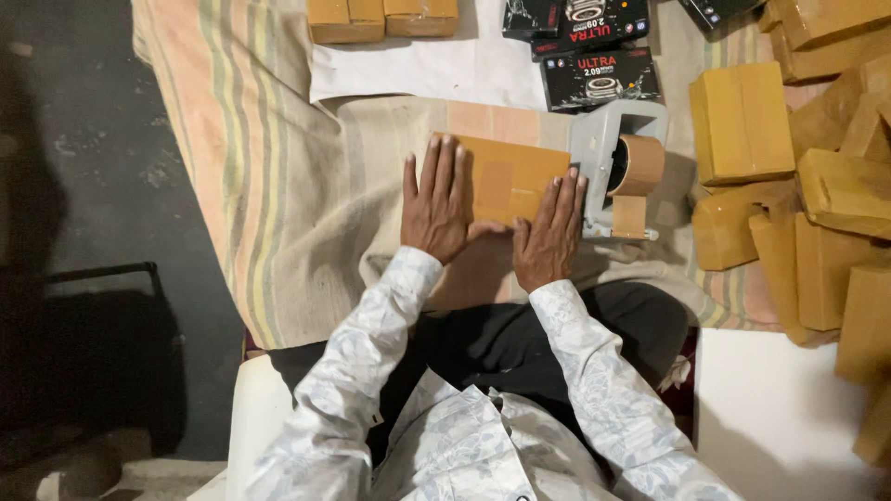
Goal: The person places small black product boxes into larger brown cardboard shipping boxes, then closes and seals them with packing tape using a handheld dispenser. The sealed boxes are set aside on the floor.
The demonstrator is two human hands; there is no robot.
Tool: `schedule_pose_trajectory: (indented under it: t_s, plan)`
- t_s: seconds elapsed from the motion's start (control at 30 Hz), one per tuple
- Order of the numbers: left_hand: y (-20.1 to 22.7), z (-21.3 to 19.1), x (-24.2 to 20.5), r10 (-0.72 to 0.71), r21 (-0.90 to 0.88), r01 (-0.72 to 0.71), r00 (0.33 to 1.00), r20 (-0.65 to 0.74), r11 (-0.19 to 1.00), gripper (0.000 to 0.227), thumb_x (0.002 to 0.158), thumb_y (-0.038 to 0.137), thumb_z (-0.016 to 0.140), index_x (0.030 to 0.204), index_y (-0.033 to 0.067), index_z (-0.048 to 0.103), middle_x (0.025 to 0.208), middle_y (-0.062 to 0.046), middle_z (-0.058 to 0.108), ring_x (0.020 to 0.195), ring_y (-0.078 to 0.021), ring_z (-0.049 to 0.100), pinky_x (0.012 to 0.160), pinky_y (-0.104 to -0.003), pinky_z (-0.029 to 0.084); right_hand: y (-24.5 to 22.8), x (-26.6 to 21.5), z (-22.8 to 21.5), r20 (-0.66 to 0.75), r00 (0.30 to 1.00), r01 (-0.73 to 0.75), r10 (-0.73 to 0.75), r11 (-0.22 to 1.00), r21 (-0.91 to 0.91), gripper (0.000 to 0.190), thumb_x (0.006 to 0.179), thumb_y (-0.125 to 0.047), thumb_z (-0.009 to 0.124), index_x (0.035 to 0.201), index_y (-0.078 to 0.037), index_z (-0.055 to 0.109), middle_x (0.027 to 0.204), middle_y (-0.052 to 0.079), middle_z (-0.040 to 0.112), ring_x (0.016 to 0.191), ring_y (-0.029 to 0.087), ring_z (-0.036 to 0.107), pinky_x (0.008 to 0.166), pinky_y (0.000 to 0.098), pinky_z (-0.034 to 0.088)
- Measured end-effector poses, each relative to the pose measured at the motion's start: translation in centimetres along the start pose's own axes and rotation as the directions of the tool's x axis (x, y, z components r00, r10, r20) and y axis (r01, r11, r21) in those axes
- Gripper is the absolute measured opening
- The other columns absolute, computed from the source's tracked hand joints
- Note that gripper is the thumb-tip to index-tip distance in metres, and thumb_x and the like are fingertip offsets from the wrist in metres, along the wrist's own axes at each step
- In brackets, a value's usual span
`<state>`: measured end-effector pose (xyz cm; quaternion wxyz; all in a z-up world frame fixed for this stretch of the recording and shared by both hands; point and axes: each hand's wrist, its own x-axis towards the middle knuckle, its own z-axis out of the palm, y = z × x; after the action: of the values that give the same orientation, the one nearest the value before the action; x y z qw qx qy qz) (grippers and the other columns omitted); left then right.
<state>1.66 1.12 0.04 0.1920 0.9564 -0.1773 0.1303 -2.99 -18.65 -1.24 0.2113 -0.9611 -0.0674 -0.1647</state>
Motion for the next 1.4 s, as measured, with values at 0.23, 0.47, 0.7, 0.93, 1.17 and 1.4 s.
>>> schedule_pose_trajectory:
  t_s: [0.23,0.47,0.7,0.93,1.17,1.4]
  plan:
    - [-0.8,2.2,-1.7,-0.002,0.065,0.004,0.999,-0.033,0.998,0.111,0.081,0.061,0.072,0.159,-0.0066,0.031,0.166,-0.025,0.028,0.157,-0.0385,0.024,0.127,-0.054,0.026,-0.4,0.5,1.8,0.148,0.981,0.160,-0.129,0.962,-0.222,0.090,0.101,-0.057,0.048,0.156,0.011,0.026,0.165,0.031,0.019,0.156,0.045,0.015,0.126,0.0596,0.010]
    - [-2.3,1.0,-3.4,0.049,-0.054,-0.050,0.999,-0.014,0.997,0.093,0.090,0.039,0.072,0.159,-0.0076,0.031,0.169,-0.025,0.029,0.159,-0.0388,0.023,0.131,-0.047,0.026,2.2,-0.3,0.1,0.204,0.972,0.153,-0.116,0.972,-0.177,0.081,0.109,-0.052,0.043,0.160,0.009,0.027,0.171,0.029,0.019,0.161,0.042,0.012,0.133,0.0562,0.005]
    - [-0.5,0.9,-2.3,0.118,0.390,-0.143,0.989,0.086,0.910,0.073,0.102,0.031,0.059,0.158,-0.0050,0.030,0.167,-0.021,0.028,0.158,-0.0339,0.020,0.130,-0.051,0.016,-0.4,1.2,2.9,0.195,0.961,0.236,-0.194,0.946,-0.223,0.092,0.105,-0.064,0.035,0.159,0.010,0.022,0.167,0.031,0.015,0.158,0.041,0.008,0.128,0.0553,0.000]
    - [-2.3,-0.2,-2.3,0.061,-0.153,-0.053,0.997,0.048,0.987,0.078,0.102,0.041,0.053,0.156,-0.0090,0.027,0.166,-0.026,0.022,0.157,-0.0395,0.017,0.129,-0.050,0.018,-0.3,1.9,0.0,0.208,0.967,0.176,-0.145,0.975,-0.135,0.090,0.106,-0.063,0.035,0.161,0.007,0.020,0.169,0.030,0.016,0.160,0.041,0.009,0.131,0.0543,0.002]
    - [-1.8,0.0,-1.2,-0.081,-0.403,0.082,0.996,0.019,0.911,0.077,0.109,0.051,0.041,0.161,-0.0034,0.026,0.171,-0.023,0.021,0.161,-0.0388,0.015,0.132,-0.049,0.015,-4.2,7.1,3.8,0.357,0.929,0.184,-0.097,0.958,-0.219,0.082,0.106,-0.052,0.036,0.160,0.008,0.019,0.169,0.028,0.011,0.158,0.037,0.004,0.128,0.0519,0.001]
    - [-0.5,1.2,4.6,-0.183,-0.241,0.200,0.979,0.090,0.950,0.074,0.103,0.056,0.043,0.156,0.0051,0.039,0.162,-0.020,0.037,0.154,-0.0372,0.024,0.122,-0.062,0.006,-3.9,9.0,4.8,0.245,0.945,0.300,-0.219,0.879,-0.372,0.075,0.106,-0.039,0.046,0.166,0.000,0.021,0.172,0.020,0.015,0.160,0.034,0.010,0.130,0.0503,0.003]
